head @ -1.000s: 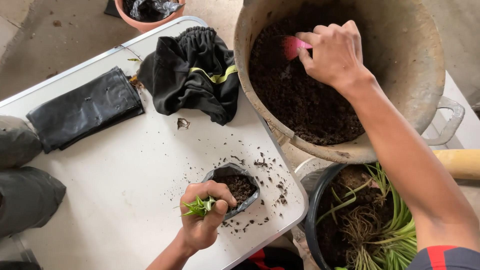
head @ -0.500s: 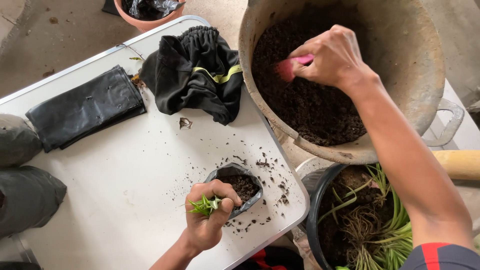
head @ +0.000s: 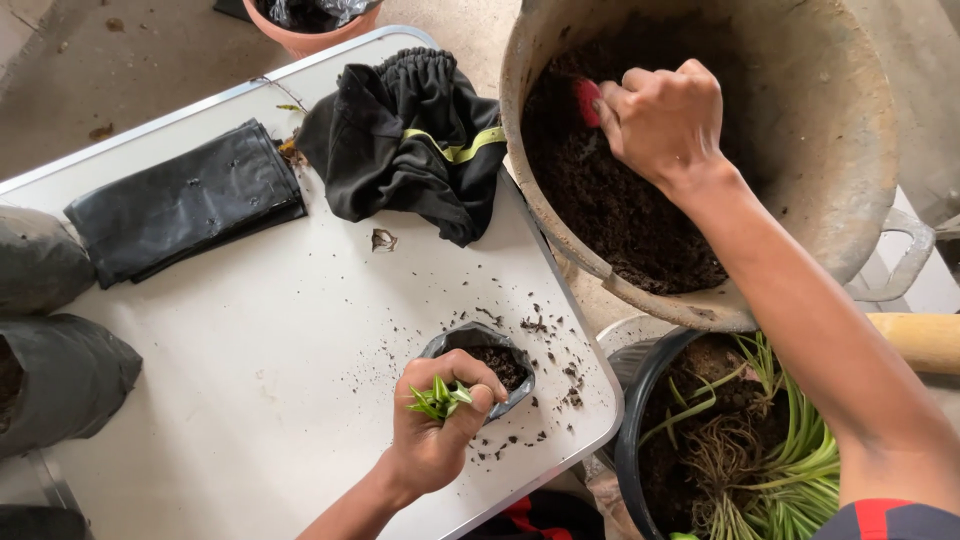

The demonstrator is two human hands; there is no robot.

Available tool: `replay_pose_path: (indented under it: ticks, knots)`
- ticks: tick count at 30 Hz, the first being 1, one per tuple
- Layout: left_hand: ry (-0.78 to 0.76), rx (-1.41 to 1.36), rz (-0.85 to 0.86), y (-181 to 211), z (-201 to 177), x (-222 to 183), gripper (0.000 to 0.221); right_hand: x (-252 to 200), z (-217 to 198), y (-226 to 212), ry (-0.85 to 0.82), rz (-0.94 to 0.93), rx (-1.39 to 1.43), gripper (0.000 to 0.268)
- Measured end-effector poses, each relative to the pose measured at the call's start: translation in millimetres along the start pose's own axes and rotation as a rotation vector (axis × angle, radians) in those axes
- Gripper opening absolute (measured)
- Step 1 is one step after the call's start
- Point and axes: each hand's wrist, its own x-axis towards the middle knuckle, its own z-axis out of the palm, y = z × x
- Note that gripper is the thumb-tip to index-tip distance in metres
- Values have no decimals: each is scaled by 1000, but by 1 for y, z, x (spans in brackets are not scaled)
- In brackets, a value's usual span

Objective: A person is transplanting small spider plants into black plastic nursery bags using a small trowel and soil from a large basin.

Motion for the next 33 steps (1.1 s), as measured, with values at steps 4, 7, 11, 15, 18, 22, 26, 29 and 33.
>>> replay_pose_path:
  ticks: [4, 7, 11, 15, 18, 22, 26, 29, 33]
  knots:
    - [24, -6, -14, -5, 4, -2, 39, -6, 8, 7, -153, 44, 222, 31]
    - [33, -12, -39, -6, 3, -2, 36, -2, 1, 12, -341, 119, 412, 43]
    - [69, 18, -37, -8, 0, -4, 40, 1, -12, 18, -329, 53, 411, 30]
    - [101, 14, -24, -8, -2, -3, 37, 7, -27, 23, -543, 180, 585, 27]
    - [108, 15, -30, -8, -1, -5, 37, 7, -31, 26, -559, 216, 620, 27]
    - [122, -1, -51, -11, -2, -6, 38, 10, -29, 32, -684, 315, 581, 34]
    - [124, -38, -45, -13, -2, -7, 37, -10, 9, 35, -566, 294, 448, 19]
    - [142, -40, -36, -15, -3, -8, 35, -15, 28, 24, -446, 256, 308, 15]
    - [149, -11, -30, -15, -3, -8, 36, -7, 20, 14, -515, 203, 200, 23]
